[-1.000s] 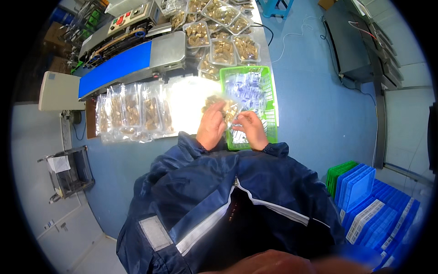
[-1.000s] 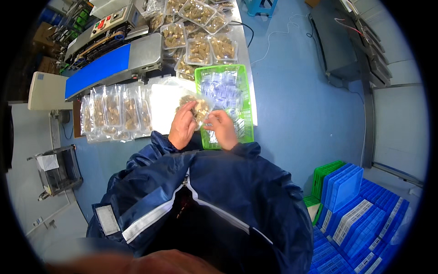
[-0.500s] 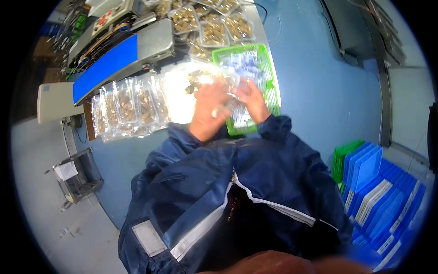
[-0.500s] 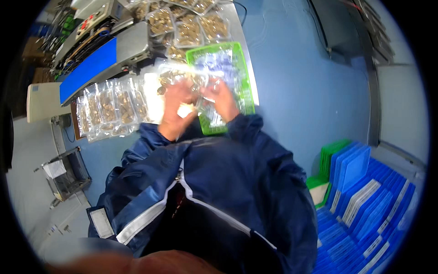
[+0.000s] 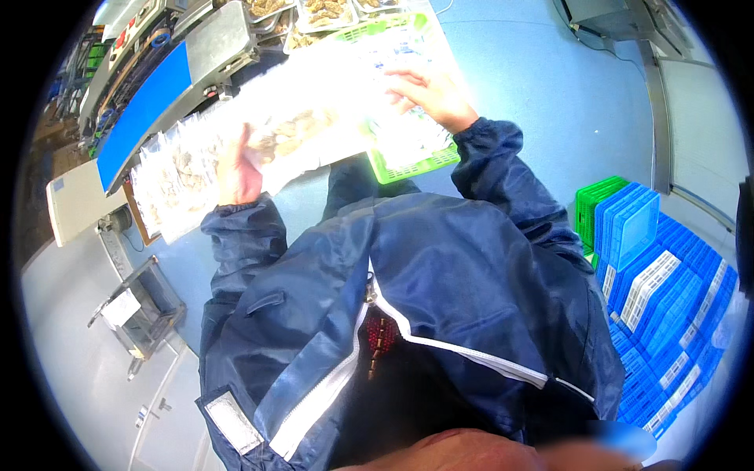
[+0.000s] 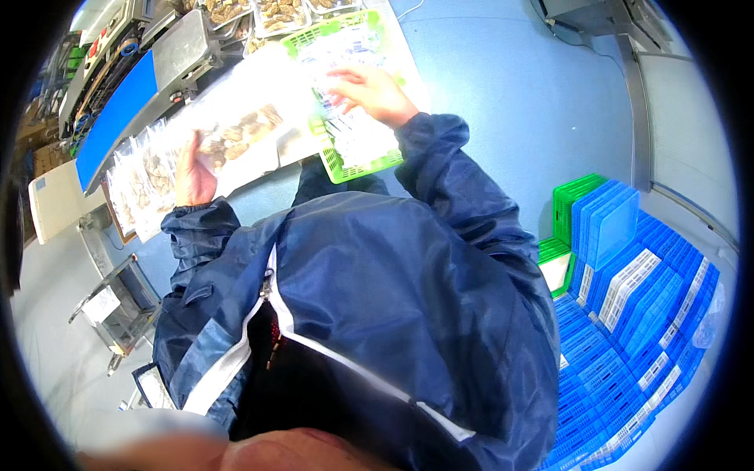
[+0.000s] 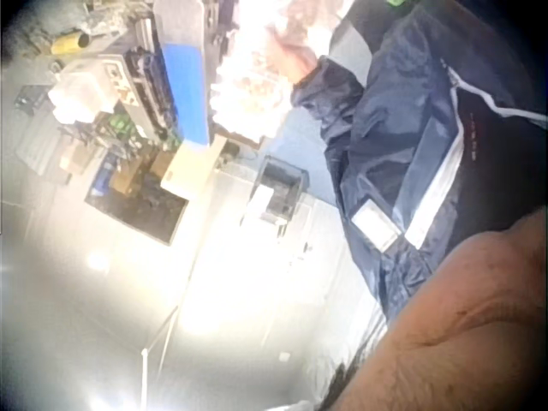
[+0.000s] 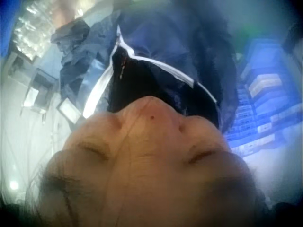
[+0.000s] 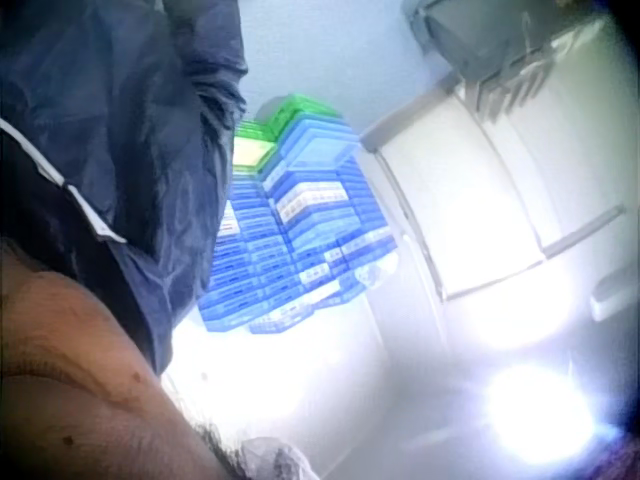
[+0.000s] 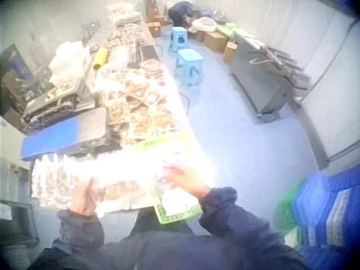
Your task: The person repeatedly picks small food items from a green basket, places them into clear plastic bags, and seals the bags using a heat-sealing machine. The sealed bags are then stacked on the table. The process is continuous and repetitive throughout the clip.
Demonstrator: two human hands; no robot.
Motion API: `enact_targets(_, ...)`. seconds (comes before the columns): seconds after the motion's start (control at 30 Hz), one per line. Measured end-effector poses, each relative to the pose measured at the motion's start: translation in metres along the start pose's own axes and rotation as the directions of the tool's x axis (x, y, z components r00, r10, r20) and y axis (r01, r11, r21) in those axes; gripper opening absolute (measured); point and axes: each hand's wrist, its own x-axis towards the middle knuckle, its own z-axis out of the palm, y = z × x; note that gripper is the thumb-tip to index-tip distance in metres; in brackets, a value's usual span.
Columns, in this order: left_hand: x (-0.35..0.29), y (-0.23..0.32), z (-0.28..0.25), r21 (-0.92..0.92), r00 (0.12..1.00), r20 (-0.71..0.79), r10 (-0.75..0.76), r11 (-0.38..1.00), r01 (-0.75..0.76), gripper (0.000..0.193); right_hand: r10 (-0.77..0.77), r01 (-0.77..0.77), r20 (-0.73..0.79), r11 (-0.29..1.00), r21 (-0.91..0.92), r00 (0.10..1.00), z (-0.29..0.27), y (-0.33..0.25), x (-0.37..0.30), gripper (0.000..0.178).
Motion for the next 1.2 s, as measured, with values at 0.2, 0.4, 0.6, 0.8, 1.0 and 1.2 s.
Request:
enact_targets(0.2, -0.001, 0.003, -0.026, -0.113, 0.992, -0.111, -0.065, 0.992, 0.052, 0.045, -0.214, 0.022, -0.050, 0.322, -0.947, 0.976, 0.014, 0.123, -0.018, 0.042)
enact_targets(0.4, 0.005, -0.005, -0.051, -0.116, 0.984, -0.173, -0.045, 0.993, 0.025, 0.046, -0.424, 0.128, -0.067, 0.416, -0.900, 0.903, 0.009, 0.146, 0.003, 0.031)
enact_targets(0.6, 0.011, 0.003, -0.075, -0.126, 0.974, -0.224, -0.040, 0.992, 0.012, 0.046, 0.137, -0.122, -0.025, 0.764, -0.634, 0.990, -0.010, 0.129, 0.015, 0.024)
enact_targets(0.8, 0.019, 0.009, -0.091, -0.131, 0.968, -0.246, -0.057, 0.991, 0.025, 0.045, -0.224, 0.032, -0.170, 0.686, -0.727, 0.960, 0.002, 0.085, 0.043, 0.022)
enact_targets(1.0, 0.025, 0.017, -0.089, -0.138, 0.968, -0.230, -0.096, 0.988, 0.065, 0.048, -0.292, -0.084, -0.213, 0.397, -0.914, 0.932, 0.043, 0.070, 0.102, 0.033)
enact_targets(1.2, 0.028, 0.013, -0.106, -0.140, 0.964, -0.252, -0.085, 0.989, 0.050, 0.049, -0.347, 0.046, -0.201, 0.587, -0.808, 0.916, 0.063, 0.091, 0.111, 0.040)
